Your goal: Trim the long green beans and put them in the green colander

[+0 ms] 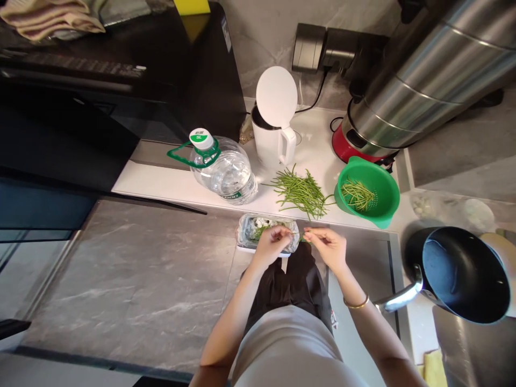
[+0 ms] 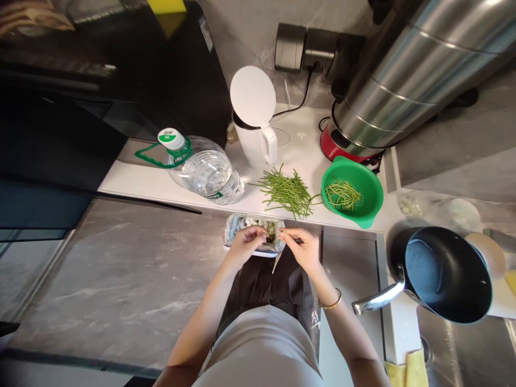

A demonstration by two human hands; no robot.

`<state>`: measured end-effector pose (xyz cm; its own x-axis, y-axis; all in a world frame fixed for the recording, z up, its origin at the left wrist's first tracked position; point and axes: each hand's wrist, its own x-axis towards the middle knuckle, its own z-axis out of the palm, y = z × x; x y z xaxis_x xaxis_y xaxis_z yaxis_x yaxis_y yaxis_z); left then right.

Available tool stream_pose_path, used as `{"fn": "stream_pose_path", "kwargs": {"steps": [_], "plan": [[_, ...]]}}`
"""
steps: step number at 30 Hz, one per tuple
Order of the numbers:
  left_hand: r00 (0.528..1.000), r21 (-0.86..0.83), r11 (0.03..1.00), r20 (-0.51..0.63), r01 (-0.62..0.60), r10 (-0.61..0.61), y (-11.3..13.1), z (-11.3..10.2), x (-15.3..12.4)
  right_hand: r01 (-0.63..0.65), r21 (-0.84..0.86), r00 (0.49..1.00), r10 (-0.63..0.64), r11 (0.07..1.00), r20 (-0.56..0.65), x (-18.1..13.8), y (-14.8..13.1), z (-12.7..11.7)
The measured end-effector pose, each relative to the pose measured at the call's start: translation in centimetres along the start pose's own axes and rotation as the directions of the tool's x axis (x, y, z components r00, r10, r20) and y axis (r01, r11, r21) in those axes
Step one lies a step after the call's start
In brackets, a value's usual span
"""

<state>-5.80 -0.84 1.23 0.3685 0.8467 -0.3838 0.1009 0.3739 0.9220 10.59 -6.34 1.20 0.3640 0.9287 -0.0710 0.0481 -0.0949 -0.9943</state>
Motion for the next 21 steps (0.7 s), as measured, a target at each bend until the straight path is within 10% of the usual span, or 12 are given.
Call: {"fn": "stream_pose_path", "kwargs": {"steps": [6, 11, 21], "plan": [[0.993, 0.281, 0.957, -0.112, 0.072, -0.042, -5.1, -4.8, 1.5, -0.175, 0.519, 0.961, 0.259, 0.837, -0.094, 1.8, 0.6, -1.2], [0.963, 0.66, 0.711, -0.251, 0.245, -0.099, -9.0, -7.5, 1.0, -0.122, 0.635, 0.936, 0.302, 0.763, -0.183, 2.8, 1.4, -2.4], [0.97, 0.809, 0.535, -0.2, 0.243, -0.138, -8.5, -5.1, 1.8, -0.12, 0.678, 0.892, 0.379, 0.725, -0.247, 2.4, 3.2, -1.0]]}}
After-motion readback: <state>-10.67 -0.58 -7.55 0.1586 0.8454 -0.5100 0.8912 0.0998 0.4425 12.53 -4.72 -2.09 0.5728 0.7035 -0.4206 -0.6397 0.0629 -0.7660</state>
